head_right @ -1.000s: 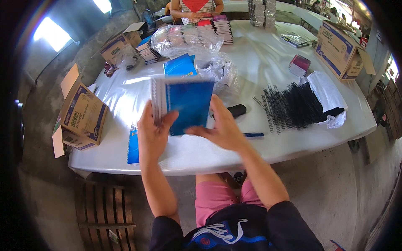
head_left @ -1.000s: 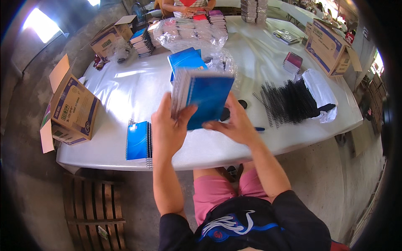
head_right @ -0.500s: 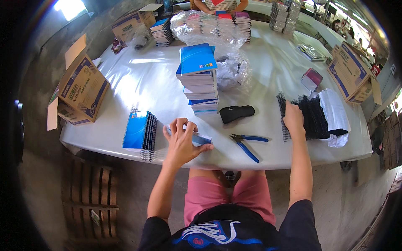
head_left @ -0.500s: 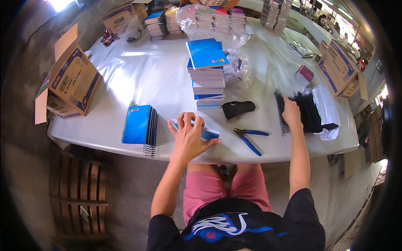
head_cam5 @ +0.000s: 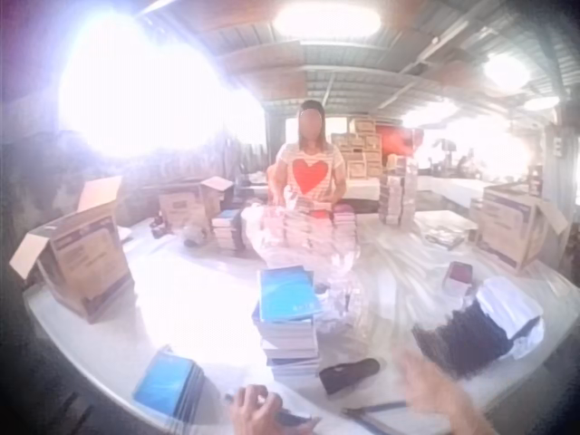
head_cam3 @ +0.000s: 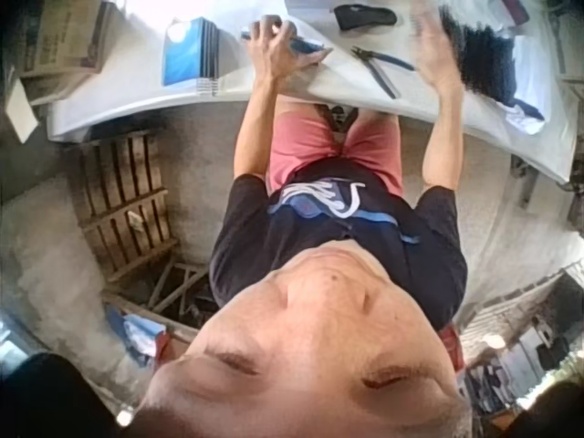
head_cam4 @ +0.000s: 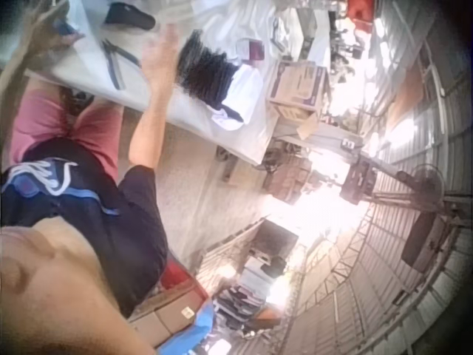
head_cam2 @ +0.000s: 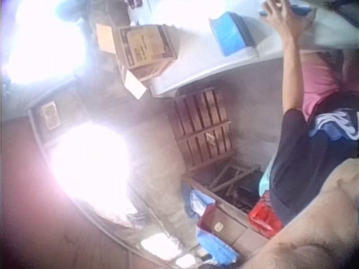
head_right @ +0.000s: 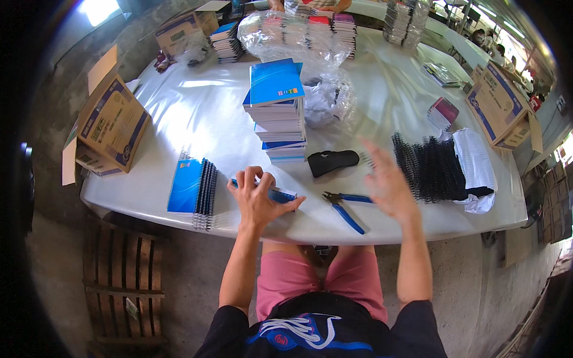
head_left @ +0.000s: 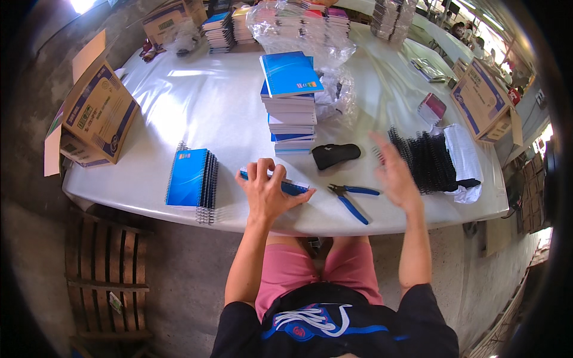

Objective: The person manually inserts plastic spiral coils into the punched holes of small blue notebooks and clips the ends of the coils using a pair of pliers.

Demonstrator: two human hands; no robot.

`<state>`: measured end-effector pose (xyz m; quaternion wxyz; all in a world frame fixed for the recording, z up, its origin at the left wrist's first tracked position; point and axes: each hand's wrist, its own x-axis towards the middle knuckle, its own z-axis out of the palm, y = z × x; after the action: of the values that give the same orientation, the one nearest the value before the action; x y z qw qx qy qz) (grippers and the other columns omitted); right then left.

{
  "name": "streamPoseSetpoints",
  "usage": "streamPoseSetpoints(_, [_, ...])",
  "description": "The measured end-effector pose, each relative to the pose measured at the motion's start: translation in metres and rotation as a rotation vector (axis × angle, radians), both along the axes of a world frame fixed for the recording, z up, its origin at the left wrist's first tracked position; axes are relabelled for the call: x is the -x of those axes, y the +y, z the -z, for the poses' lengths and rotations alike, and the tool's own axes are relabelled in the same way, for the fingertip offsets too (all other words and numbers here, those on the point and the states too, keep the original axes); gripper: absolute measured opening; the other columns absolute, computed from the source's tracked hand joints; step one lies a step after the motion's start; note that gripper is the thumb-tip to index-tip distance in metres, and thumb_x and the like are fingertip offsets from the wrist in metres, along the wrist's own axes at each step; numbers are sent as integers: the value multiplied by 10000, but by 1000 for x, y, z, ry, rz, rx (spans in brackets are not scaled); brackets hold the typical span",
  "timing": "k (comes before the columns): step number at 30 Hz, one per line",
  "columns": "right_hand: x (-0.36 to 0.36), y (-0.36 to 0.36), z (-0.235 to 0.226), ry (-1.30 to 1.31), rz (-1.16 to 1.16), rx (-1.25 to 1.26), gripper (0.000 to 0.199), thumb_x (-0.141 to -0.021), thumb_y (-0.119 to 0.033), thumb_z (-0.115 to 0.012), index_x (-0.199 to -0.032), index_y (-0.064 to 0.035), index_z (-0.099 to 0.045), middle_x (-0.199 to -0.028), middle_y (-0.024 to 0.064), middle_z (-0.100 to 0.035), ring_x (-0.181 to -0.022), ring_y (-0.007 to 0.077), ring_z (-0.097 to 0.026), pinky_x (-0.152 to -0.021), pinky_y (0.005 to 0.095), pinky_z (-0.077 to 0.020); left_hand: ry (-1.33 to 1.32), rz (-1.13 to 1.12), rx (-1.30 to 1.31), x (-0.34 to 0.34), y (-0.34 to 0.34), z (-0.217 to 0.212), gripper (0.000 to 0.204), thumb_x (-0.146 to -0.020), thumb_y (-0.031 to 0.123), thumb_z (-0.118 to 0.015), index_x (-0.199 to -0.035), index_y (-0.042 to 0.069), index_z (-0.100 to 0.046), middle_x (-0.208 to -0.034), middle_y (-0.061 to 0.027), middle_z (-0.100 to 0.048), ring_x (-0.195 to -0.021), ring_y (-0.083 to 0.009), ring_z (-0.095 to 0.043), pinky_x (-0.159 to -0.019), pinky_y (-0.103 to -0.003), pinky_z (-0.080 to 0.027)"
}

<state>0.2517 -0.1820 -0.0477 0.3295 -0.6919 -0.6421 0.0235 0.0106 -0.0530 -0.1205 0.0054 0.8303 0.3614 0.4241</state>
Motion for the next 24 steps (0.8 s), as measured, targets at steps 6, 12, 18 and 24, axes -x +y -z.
streamPoseSetpoints(6, [53,9,8,430,-207,160,246,-906,-127,-586,-1147,-85,-618,-995,133,-634,-852,264,-609,-764,335,-471,-76,-36,-70,2,-13,12,599,-486,579,-795,-811,137,-555,-994,-75,-451,-982,-292,-395,-854,-492,-295])
streamPoseSetpoints(12, [72,14,28,539,-134,86,196,-812,-46,-692,-1006,-58,-674,-887,32,-632,-733,99,-557,-665,238,-451,-101,-52,-83,-3,-22,3,619,-495,554,-805,-874,134,-553,-1026,-97,-466,-991,-305,-406,-868,-463,-303])
streamPoseSetpoints(18, [76,22,26,567,-98,21,241,-750,17,-711,-979,-45,-673,-828,52,-605,-720,125,-556,-647,257,-451,-64,-85,-80,-2,-22,13,602,-500,541,-810,-854,123,-560,-997,-85,-493,-1022,-301,-410,-896,-466,-295])
streamPoseSetpoints(24, [77,26,37,505,-153,49,286,-737,28,-714,-1000,-85,-712,-834,43,-603,-714,130,-557,-631,265,-442,-103,-80,-46,-3,-26,10,539,-509,504,-804,-830,146,-560,-939,-67,-499,-1002,-302,-413,-880,-469,-298])
